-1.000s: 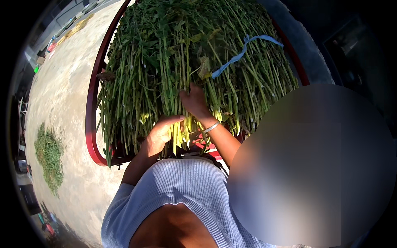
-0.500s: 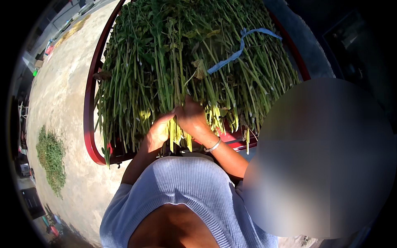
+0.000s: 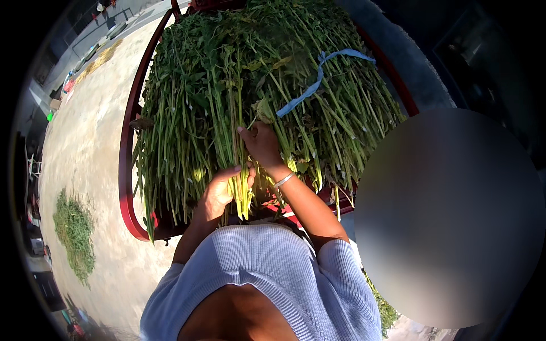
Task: The person secures a large bundle of green leafy vegetables on the back of a red three-wheeled vehicle. They use a dark cloth to tie the cargo to the vehicle's frame, then adjust the bundle and a blue strap to ensure it is stable.
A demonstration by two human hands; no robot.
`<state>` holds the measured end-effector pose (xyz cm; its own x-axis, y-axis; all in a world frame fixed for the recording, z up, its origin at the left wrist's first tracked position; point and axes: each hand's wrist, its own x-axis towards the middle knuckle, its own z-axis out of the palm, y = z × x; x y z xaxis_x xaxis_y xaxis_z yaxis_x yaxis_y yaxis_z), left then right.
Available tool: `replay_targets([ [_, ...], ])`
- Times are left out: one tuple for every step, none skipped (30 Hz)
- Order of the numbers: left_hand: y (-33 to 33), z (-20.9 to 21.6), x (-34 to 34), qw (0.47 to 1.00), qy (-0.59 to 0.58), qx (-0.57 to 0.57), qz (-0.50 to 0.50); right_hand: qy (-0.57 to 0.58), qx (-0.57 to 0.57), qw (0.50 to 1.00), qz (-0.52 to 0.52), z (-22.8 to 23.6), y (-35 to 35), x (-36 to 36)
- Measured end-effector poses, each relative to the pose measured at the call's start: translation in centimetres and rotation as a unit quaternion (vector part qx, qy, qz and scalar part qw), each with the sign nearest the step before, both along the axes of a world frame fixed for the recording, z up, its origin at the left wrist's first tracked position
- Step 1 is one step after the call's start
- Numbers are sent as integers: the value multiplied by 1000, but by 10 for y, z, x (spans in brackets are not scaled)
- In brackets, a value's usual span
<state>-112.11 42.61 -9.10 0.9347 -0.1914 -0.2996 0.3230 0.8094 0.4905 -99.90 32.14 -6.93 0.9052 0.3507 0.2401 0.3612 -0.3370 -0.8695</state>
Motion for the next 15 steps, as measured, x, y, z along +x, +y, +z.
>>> replay_targets([
  [-1, -3, -2, 1000, -10, -24, -11, -6, 54, 998, -16, -6, 6, 6],
  [-3, -8, -4, 999, -11, -42, 2, -11, 106, 994, -29, -4, 14, 7],
  [0, -12, -5, 998, -12, -62, -3, -85, 172, 980, -56, -3, 23, 4],
  [2, -15, -5, 996, -14, -82, -9, -87, 186, 978, -37, -1, 22, 1],
  [3, -10, -5, 996, -26, -87, -12, -85, 200, 976, -20, 1, 20, -4],
  [3, 8, -9, 999, 5, -31, -11, -85, 212, 973, -5, 4, 16, -12],
  [10, 5, -13, 1000, 1, 21, -8, 80, 184, 977, 73, 35, 3, -36],
  [14, 1, -13, 997, -6, 72, -17, 84, 146, 979, 118, 27, -11, -45],
  [14, -1, -14, 998, 12, 64, -8, 91, 105, 976, 168, 21, -23, -52],
  [14, -1, -17, 996, 8, 87, 22, -34, 75, 967, 241, 20, -40, -54],
  [13, 1, -19, 996, -28, 78, 33, -103, 75, 952, 277, 36, -57, -59],
  [12, 1, -22, 994, -65, 71, 44, 14, 27, 955, 296, 45, -78, -66],
  [11, 2, -21, 998, 2, 53, 29, 40, -14, 954, 298, 63, -99, -71],
  [9, 24, -26, 995, 14, 93, 38, 135, 4, 958, 254, 71, -121, -72],
  [9, 20, -22, 999, -15, 37, 19, 171, -2, 968, 185, 63, -145, -70],
])
